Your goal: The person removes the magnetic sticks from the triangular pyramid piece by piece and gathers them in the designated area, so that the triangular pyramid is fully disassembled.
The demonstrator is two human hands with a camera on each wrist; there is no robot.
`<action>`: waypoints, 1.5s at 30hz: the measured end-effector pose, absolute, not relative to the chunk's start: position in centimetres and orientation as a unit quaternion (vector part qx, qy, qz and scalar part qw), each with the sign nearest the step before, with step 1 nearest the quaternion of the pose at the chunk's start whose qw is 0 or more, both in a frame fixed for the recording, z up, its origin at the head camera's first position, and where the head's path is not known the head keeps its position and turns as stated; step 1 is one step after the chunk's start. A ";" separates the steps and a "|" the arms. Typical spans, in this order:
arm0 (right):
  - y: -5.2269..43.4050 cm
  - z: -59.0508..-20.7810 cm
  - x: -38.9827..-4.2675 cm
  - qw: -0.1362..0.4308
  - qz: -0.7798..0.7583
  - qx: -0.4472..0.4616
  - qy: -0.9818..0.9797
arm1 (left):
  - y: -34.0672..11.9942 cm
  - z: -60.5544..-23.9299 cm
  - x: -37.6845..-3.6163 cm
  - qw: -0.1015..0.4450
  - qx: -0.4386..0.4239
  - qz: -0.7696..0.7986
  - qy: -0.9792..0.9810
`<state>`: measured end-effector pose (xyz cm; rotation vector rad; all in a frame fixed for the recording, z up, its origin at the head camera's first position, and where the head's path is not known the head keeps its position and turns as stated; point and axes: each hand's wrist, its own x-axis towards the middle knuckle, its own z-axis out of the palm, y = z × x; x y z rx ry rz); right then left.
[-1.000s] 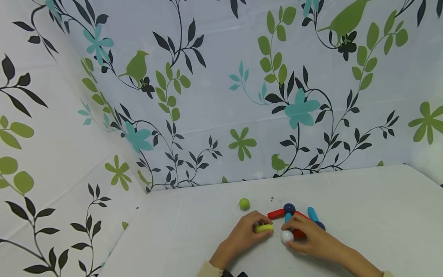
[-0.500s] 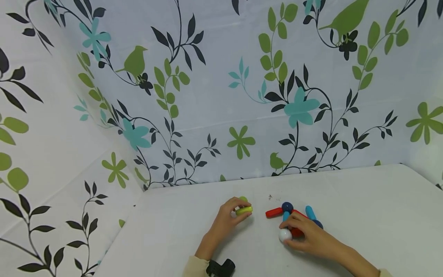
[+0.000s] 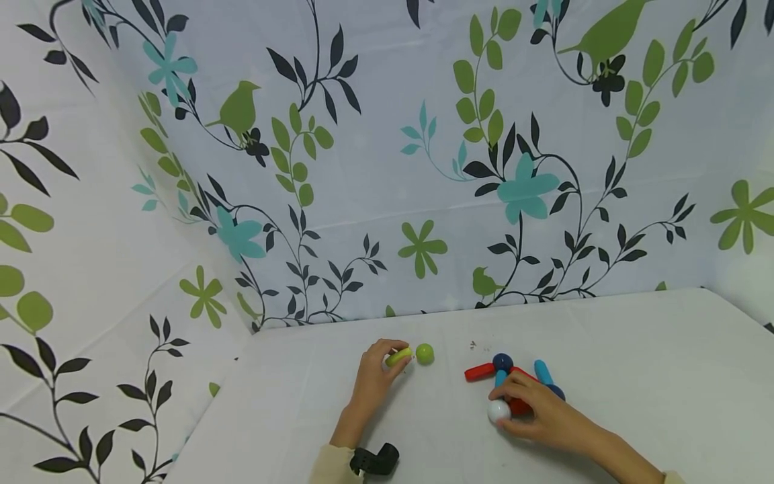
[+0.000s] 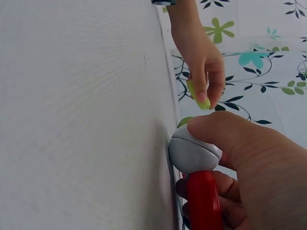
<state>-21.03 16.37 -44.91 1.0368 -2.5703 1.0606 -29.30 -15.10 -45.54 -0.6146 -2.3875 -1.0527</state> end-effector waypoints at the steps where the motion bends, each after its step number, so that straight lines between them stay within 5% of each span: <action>1: 16.4 -44.9 -21.0 0.084 0.357 0.347 -0.863 | -15.2 -45.6 -29.3 0.234 -0.220 -0.378 -0.868; 30: 16.1 -43.8 -20.4 0.041 0.363 0.330 -0.871 | -15.8 -46.7 -29.5 0.186 -0.209 -0.291 -0.915; 45: 16.2 -43.9 -20.5 0.048 0.351 0.345 -0.869 | -15.4 -46.1 -29.4 0.203 -0.202 -0.324 -0.902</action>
